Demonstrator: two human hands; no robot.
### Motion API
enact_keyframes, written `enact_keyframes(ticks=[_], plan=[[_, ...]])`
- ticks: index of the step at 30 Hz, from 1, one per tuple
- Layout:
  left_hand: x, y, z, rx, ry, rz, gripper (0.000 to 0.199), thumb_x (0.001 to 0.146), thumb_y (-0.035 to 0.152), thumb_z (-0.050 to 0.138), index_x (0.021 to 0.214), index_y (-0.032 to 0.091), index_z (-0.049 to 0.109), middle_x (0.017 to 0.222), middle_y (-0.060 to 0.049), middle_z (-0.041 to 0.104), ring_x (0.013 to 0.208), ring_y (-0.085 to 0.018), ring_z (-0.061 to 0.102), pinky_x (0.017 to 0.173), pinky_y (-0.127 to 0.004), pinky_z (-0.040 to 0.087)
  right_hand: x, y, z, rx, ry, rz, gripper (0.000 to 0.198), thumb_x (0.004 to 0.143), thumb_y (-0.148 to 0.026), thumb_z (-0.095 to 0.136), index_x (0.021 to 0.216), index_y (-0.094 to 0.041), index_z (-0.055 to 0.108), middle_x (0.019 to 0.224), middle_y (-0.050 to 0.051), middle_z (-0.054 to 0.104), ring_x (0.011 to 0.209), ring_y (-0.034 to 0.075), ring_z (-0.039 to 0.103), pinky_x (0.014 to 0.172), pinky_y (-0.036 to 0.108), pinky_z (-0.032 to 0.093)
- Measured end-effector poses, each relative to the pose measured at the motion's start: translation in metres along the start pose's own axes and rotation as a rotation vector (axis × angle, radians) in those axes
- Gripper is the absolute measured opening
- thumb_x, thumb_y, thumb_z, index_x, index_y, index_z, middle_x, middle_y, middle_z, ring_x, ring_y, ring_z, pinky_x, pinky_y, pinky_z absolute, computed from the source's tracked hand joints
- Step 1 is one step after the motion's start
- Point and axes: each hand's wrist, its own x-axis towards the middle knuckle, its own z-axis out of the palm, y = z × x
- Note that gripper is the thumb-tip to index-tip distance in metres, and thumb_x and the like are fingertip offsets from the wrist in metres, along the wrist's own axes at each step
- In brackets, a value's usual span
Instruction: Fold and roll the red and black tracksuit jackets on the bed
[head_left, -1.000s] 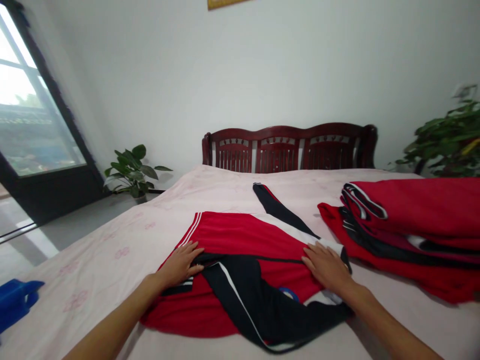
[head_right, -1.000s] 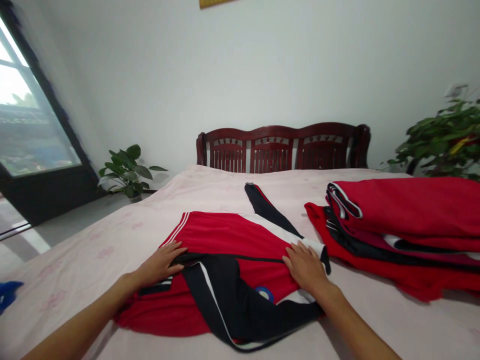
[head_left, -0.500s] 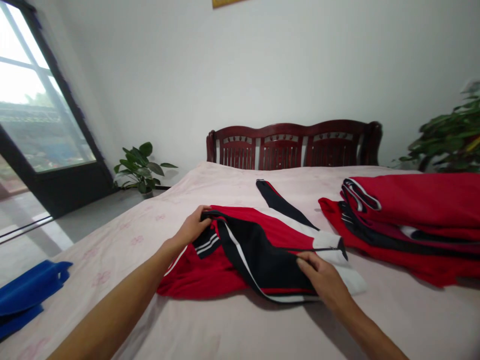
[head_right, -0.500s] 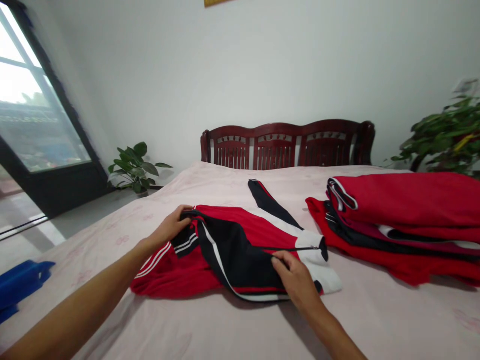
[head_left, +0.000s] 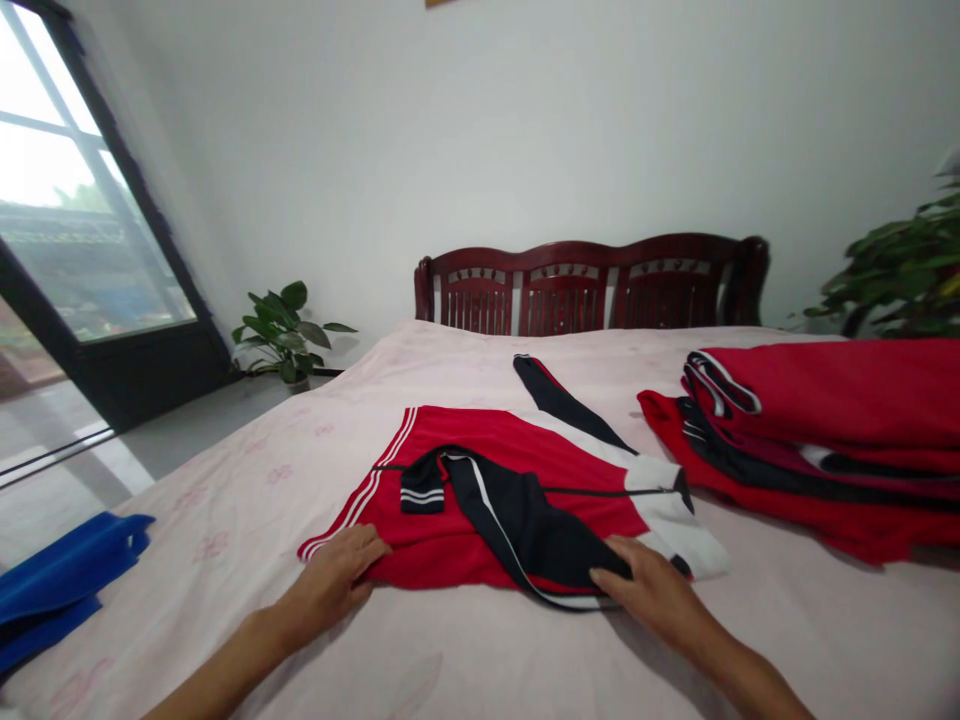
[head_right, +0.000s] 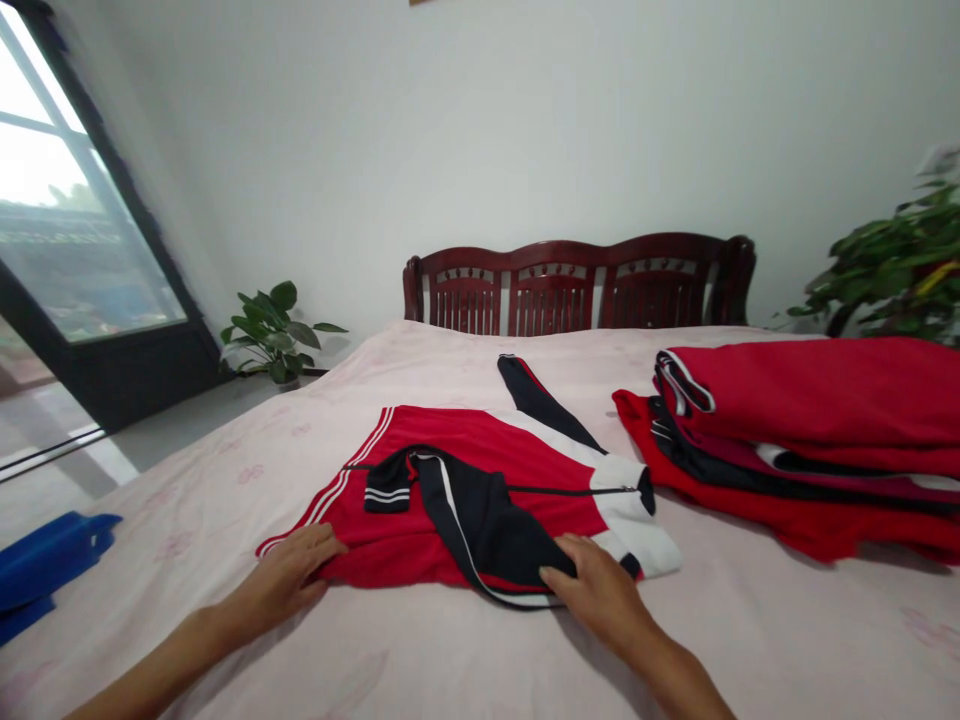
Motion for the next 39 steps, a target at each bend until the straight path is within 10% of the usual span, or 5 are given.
enact_keyframes(ticks=[12,19,29,34,39], plan=[[-0.028,-0.013,-0.007,-0.105,-0.084,0.007,0.047,0.054,-0.003,0.043,0.092,0.023,0.049,0.103,-0.003,0.059,0.097,-0.020,0.054,0.088,-0.032,0.041,-0.033,0.010,-0.014,-0.054,-0.313,-0.158,0.015,0.076,-0.032,0.058,0.084,-0.020,0.064,0.090,0.004,0.063,0.089,0.021,0.056,0.081,0.032,0.042],[0.004,0.013,-0.030,-0.330,-0.223,-0.202,0.016,0.085,0.034,0.057,0.095,0.023,0.061,0.094,0.001,0.066,0.084,-0.017,0.059,0.076,-0.028,0.045,-0.027,-0.003,-0.006,-0.033,-0.227,-0.067,0.025,0.080,-0.042,0.058,0.084,-0.020,0.070,0.091,0.005,0.070,0.087,0.023,0.061,0.078,0.031,0.045],[0.101,0.012,0.001,-0.032,0.248,-0.437,0.068,0.084,0.027,0.061,0.147,0.021,0.037,0.144,-0.016,0.048,0.121,-0.028,0.059,0.089,-0.036,0.050,0.006,-0.041,0.034,0.091,-0.110,-0.190,0.044,0.067,-0.012,0.045,0.101,-0.022,0.071,0.100,0.005,0.070,0.094,0.020,0.063,0.083,0.031,0.044],[0.111,-0.008,0.002,-0.088,0.150,-0.366,0.034,0.083,0.017,0.050,0.114,0.021,0.061,0.112,-0.008,0.068,0.104,-0.023,0.064,0.087,-0.032,0.048,-0.013,-0.050,0.039,0.059,-0.177,-0.534,0.044,0.053,-0.007,0.042,0.083,-0.021,0.070,0.083,0.002,0.065,0.085,0.017,0.058,0.080,0.030,0.040],[0.069,-0.036,-0.017,-0.240,0.444,-0.347,0.019,0.079,0.024,0.045,0.088,0.023,0.061,0.092,-0.002,0.067,0.090,-0.021,0.062,0.083,-0.033,0.048,-0.031,-0.049,0.035,0.110,-0.404,-0.389,0.041,0.054,-0.006,0.051,0.085,-0.022,0.073,0.086,0.000,0.070,0.085,0.016,0.062,0.077,0.026,0.042]])
